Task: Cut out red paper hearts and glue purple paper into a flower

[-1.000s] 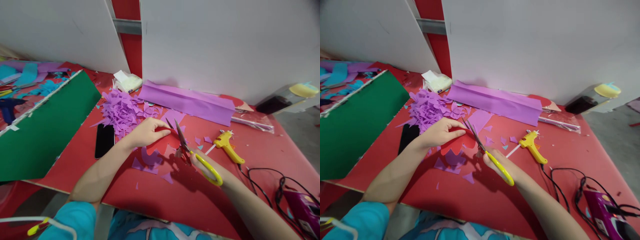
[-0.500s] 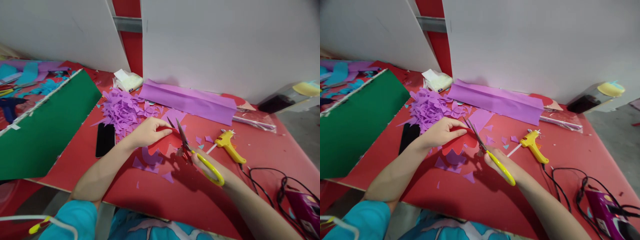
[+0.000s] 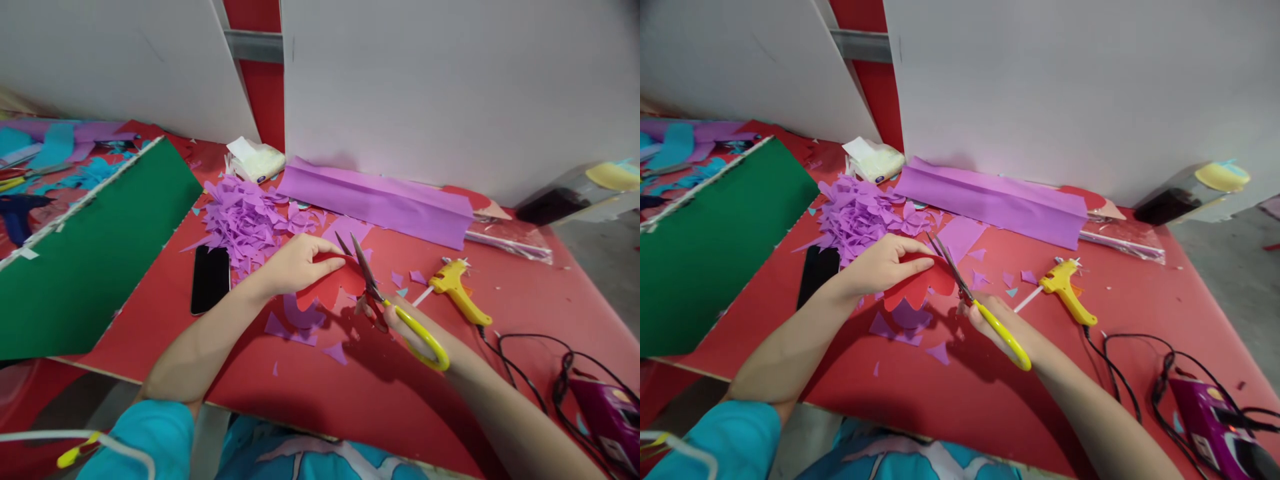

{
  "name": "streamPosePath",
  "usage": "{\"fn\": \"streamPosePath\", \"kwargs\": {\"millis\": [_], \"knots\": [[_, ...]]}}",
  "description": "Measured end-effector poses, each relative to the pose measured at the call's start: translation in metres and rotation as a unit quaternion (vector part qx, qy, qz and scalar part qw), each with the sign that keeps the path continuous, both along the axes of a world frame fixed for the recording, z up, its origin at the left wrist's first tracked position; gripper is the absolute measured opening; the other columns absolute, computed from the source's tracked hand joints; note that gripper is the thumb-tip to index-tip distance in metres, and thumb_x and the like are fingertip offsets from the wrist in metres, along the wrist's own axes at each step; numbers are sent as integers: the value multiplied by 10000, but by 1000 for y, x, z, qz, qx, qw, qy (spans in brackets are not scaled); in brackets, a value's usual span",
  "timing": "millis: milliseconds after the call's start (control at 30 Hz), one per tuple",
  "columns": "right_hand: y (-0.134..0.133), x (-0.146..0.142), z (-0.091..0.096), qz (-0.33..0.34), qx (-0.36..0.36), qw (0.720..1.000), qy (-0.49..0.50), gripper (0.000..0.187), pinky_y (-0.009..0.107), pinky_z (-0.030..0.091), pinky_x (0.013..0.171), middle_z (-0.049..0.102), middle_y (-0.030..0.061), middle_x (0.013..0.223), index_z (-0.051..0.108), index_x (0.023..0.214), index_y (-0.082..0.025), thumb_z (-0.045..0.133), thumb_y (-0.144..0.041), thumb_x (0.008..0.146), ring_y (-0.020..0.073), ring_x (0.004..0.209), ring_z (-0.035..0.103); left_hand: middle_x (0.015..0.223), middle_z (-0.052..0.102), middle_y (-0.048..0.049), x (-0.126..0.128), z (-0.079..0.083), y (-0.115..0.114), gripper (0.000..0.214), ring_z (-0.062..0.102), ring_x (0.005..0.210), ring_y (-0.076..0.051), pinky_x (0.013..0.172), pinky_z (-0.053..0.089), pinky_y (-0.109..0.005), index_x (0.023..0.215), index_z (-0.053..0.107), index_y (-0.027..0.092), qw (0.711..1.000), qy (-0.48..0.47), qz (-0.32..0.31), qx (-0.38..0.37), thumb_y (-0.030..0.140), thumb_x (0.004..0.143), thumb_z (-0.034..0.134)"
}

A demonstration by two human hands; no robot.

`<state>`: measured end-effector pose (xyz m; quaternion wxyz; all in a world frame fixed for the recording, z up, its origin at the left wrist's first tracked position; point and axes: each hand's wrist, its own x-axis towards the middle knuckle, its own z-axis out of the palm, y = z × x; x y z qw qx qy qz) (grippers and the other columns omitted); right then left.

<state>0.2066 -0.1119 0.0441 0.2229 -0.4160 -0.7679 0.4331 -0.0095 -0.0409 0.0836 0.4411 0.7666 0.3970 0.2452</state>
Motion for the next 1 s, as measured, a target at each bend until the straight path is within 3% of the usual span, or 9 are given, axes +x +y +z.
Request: {"fn": "streamPosePath", "kwargs": {"millis": [400,733,1000], "knots": [[3,4,-4,19,-44,998,-27,549,272,295,507,394,-12,602,372,646,-199,118,-645,841,111,523,312,815,703,-32,-2,-2,4,238,641,754,-163,665,491,-236,886,679,132,1000,24,-10,-11,286,793,523],[2,5,-9,17,-54,998,-15,544,271,274,488,378,-20,567,347,626,-204,117,-647,842,103,499,290,802,693,-31,-2,-2,4,241,634,759,-166,686,495,-244,865,676,126,999,35,-13,-11,289,794,513],[1,2,-1,16,-50,998,-41,542,266,267,447,359,-17,535,322,605,-210,106,-650,835,100,472,278,826,700,-17,-4,1,4,218,625,748,-149,679,482,-227,853,674,149,999,35,-35,-21,265,790,502]]}}
